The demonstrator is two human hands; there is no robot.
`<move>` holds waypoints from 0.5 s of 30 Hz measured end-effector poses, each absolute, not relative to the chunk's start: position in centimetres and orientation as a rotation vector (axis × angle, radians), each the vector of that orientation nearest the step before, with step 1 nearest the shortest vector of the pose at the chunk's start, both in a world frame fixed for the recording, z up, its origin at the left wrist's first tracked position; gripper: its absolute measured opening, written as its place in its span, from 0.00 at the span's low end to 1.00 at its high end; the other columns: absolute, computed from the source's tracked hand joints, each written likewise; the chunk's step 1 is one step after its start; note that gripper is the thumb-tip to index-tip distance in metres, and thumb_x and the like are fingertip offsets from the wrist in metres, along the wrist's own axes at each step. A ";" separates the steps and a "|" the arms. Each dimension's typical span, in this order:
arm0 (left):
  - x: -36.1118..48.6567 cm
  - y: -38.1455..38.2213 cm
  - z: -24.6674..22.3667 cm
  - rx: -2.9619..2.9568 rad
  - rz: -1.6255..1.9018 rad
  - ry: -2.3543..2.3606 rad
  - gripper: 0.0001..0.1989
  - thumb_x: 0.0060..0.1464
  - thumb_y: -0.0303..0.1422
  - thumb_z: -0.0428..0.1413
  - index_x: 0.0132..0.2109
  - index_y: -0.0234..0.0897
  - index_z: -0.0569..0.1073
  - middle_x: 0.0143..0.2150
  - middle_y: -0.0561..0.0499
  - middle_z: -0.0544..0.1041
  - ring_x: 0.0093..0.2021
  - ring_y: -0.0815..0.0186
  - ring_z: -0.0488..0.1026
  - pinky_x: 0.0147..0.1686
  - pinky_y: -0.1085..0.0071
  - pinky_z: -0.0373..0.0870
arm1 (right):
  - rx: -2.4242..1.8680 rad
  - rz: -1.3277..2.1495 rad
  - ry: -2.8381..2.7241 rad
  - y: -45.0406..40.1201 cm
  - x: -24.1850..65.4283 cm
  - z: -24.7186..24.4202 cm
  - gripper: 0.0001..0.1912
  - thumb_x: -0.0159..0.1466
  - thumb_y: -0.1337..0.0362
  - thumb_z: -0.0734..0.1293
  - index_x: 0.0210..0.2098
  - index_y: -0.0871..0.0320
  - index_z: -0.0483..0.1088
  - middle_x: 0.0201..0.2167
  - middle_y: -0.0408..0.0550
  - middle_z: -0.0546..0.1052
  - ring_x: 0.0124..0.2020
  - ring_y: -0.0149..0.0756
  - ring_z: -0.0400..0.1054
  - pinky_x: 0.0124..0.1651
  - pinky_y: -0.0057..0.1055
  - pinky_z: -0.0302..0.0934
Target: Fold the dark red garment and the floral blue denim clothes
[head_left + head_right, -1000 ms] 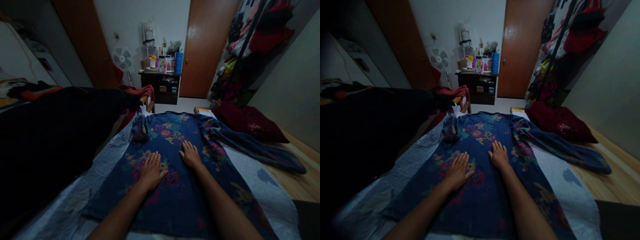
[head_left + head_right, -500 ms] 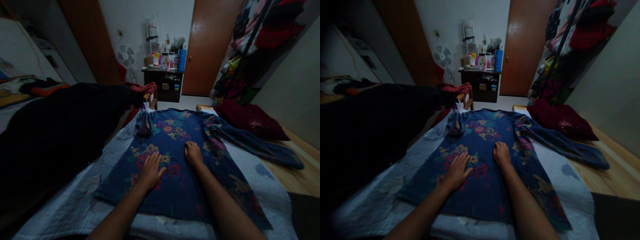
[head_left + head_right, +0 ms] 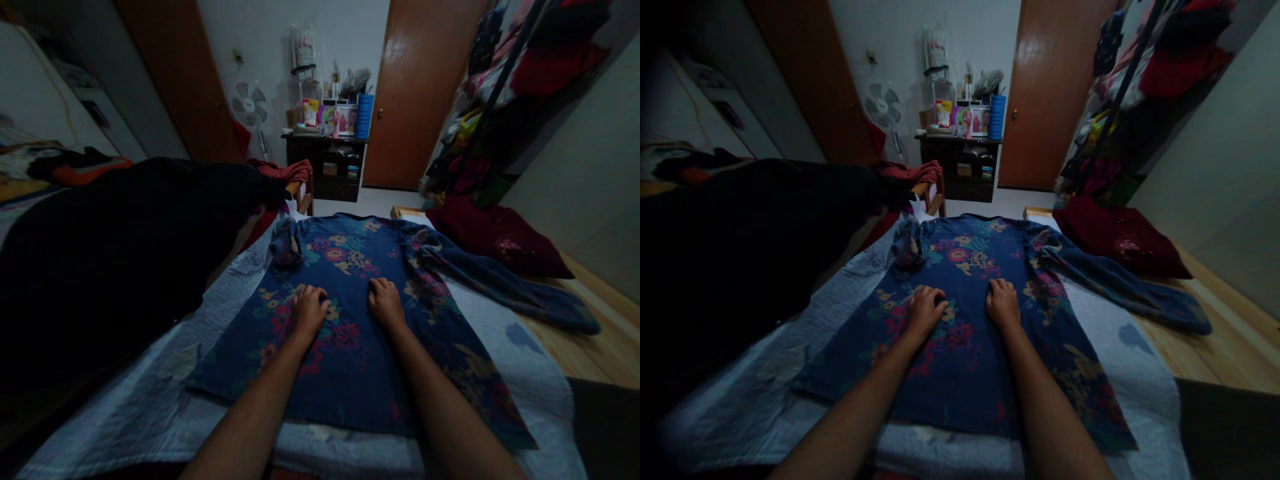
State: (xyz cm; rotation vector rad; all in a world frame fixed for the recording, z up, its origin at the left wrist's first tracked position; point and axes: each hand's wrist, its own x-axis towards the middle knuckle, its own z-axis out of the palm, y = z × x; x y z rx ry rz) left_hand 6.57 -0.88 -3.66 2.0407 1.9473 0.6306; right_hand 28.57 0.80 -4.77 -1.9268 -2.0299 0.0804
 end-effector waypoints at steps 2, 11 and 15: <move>6.5 -1.0 -3.9 2.042 0.652 1.948 0.05 0.55 0.34 0.58 0.40 0.42 0.75 0.44 0.49 0.74 0.50 0.60 0.68 0.50 0.64 0.61 | -1.937 0.099 -1.980 1.0 28.9 -5.1 0.22 0.65 0.66 0.57 0.57 0.59 0.66 0.52 0.54 0.71 0.52 0.44 0.61 0.56 0.35 0.53; 6.7 -0.9 -4.4 2.110 0.610 2.004 0.05 0.59 0.35 0.55 0.38 0.41 0.74 0.42 0.49 0.75 0.47 0.60 0.69 0.47 0.63 0.60 | -2.020 0.054 -1.809 1.7 29.8 -6.5 0.26 0.65 0.65 0.56 0.62 0.63 0.62 0.61 0.57 0.65 0.61 0.48 0.53 0.62 0.42 0.49; 6.7 -1.0 -4.3 2.098 0.628 1.988 0.05 0.61 0.35 0.53 0.39 0.41 0.72 0.42 0.50 0.75 0.47 0.61 0.69 0.47 0.65 0.59 | -2.083 0.058 -1.862 1.8 29.4 -6.2 0.23 0.66 0.61 0.58 0.59 0.56 0.67 0.61 0.55 0.65 0.61 0.50 0.53 0.61 0.44 0.50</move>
